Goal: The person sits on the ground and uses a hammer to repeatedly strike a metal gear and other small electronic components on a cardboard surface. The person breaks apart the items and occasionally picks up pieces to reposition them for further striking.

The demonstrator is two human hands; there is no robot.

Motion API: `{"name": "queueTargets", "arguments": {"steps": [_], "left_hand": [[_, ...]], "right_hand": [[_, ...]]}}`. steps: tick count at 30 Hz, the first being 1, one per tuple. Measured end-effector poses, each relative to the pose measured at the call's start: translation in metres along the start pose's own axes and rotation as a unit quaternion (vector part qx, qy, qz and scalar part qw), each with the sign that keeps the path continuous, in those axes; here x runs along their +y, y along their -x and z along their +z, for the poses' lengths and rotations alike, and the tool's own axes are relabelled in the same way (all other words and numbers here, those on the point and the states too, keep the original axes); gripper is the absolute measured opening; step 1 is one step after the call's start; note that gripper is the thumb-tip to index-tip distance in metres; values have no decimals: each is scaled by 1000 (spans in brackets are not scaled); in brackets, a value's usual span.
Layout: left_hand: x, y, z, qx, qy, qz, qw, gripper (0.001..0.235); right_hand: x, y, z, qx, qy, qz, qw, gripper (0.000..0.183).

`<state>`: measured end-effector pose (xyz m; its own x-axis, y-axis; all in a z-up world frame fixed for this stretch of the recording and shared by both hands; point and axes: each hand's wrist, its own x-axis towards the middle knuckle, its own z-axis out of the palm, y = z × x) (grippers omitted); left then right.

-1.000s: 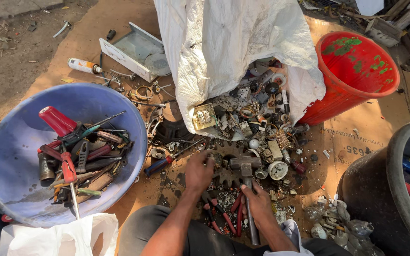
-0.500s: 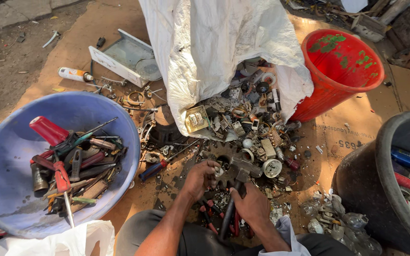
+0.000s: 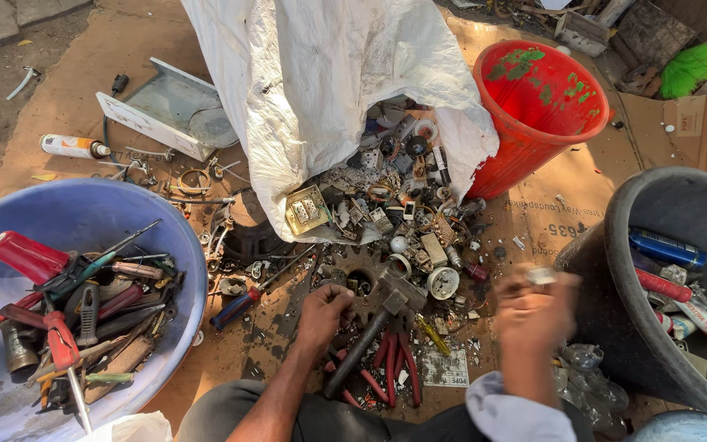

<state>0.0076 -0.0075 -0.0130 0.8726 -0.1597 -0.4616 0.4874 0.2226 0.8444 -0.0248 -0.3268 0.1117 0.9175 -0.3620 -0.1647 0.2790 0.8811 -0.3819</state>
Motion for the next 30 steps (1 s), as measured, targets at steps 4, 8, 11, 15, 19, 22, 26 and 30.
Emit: {"name": "queueTargets", "arguments": {"steps": [4,8,11,15,19,22,26,30], "left_hand": [[2,2,2,104,-140,-8,985,36],[9,3,4,166,-289,125,934,52],[13,5,-1,173,-274,79,943,52],[18,2,-5,179,-257,55,948,50],[18,-4,-6,180,-249,55,950,49],[15,-4,-7,179,-251,42,950,47],[22,-3,-5,156,-251,17,955,46],[32,9,2,48,-182,35,982,48]], "right_hand": [[7,-24,-19,154,360,-57,919,21],[91,-57,-40,-81,832,-6,548,28],[142,-109,-39,-197,950,46,239,31],[184,-159,-41,-149,978,124,74,26],[201,-173,-47,-134,976,169,33,26],[183,-165,-42,-180,974,132,39,34],[135,-141,-9,-104,969,117,189,50],[105,-69,7,-32,819,182,543,49]]}}
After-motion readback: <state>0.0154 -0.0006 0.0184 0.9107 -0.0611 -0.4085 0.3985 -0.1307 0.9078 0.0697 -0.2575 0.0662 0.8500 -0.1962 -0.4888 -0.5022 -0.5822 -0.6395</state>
